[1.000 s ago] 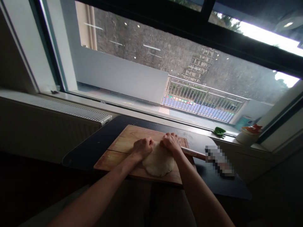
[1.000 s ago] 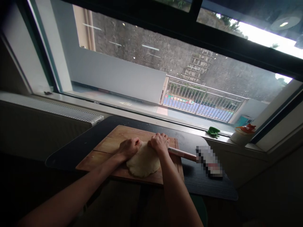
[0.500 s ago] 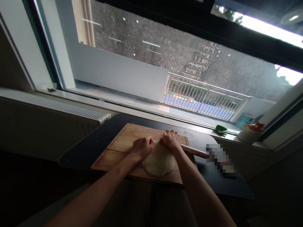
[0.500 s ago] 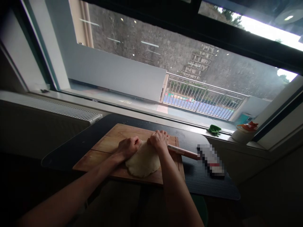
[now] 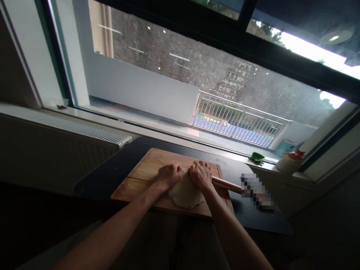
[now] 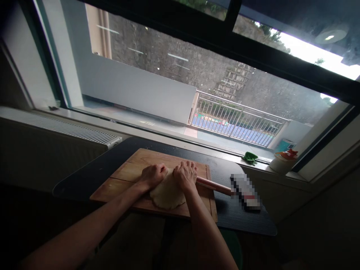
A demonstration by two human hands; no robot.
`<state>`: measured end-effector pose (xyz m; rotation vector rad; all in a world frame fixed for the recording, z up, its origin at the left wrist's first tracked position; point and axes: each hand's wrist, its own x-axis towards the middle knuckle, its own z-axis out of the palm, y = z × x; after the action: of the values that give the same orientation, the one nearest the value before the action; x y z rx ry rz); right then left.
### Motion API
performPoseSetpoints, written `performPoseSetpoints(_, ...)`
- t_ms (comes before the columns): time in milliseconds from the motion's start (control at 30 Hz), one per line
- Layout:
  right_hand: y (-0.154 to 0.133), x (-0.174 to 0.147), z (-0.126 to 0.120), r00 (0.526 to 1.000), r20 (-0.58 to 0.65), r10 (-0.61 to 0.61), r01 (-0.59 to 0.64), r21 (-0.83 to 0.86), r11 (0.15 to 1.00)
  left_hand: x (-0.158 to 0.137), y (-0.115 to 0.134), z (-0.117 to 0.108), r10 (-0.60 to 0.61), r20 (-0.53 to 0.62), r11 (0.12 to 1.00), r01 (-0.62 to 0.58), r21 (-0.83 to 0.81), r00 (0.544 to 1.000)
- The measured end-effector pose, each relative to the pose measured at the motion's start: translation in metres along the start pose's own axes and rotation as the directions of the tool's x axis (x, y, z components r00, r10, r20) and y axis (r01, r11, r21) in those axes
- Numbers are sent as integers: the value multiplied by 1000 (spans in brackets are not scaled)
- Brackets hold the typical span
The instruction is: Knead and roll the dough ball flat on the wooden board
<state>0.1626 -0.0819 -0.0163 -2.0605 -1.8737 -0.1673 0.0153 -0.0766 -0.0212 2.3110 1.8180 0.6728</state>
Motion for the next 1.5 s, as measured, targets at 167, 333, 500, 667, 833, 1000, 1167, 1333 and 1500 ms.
performPoseSetpoints(167,2,19,2,992,115,45,-43,-18,999,1,-2,2,-4,1,1000,4,-16,1000)
performPoseSetpoints(333,10,46,8,981,181,65,-69,16,997,3,-4,5,-13,12,1000,13,-8,1000)
performPoseSetpoints(500,9,36,8,989,144,29,-30,8,1000,3,-3,5,2,6,1000,-2,-6,1000)
performPoseSetpoints(667,-1,4,1,999,40,-25,26,-12,1000,2,-2,4,9,-11,1000,-9,13,1000)
performPoseSetpoints(833,-2,7,2,999,45,-29,31,-38,999,2,-3,4,18,-10,1000,-18,-2,1000)
performPoseSetpoints(1000,8,39,10,986,164,15,-10,-28,1000,3,-2,4,-24,24,1000,25,-17,999)
performPoseSetpoints(1167,8,43,9,979,197,47,-42,-26,999,2,-2,2,-20,16,1000,20,-20,1000)
performPoseSetpoints(1333,-2,14,0,989,147,19,-16,-18,1000,-1,1,-3,-25,10,999,25,-38,1000)
performPoseSetpoints(1500,-6,4,1,998,60,-1,4,-52,999,-2,3,-6,-43,32,998,44,-46,999)
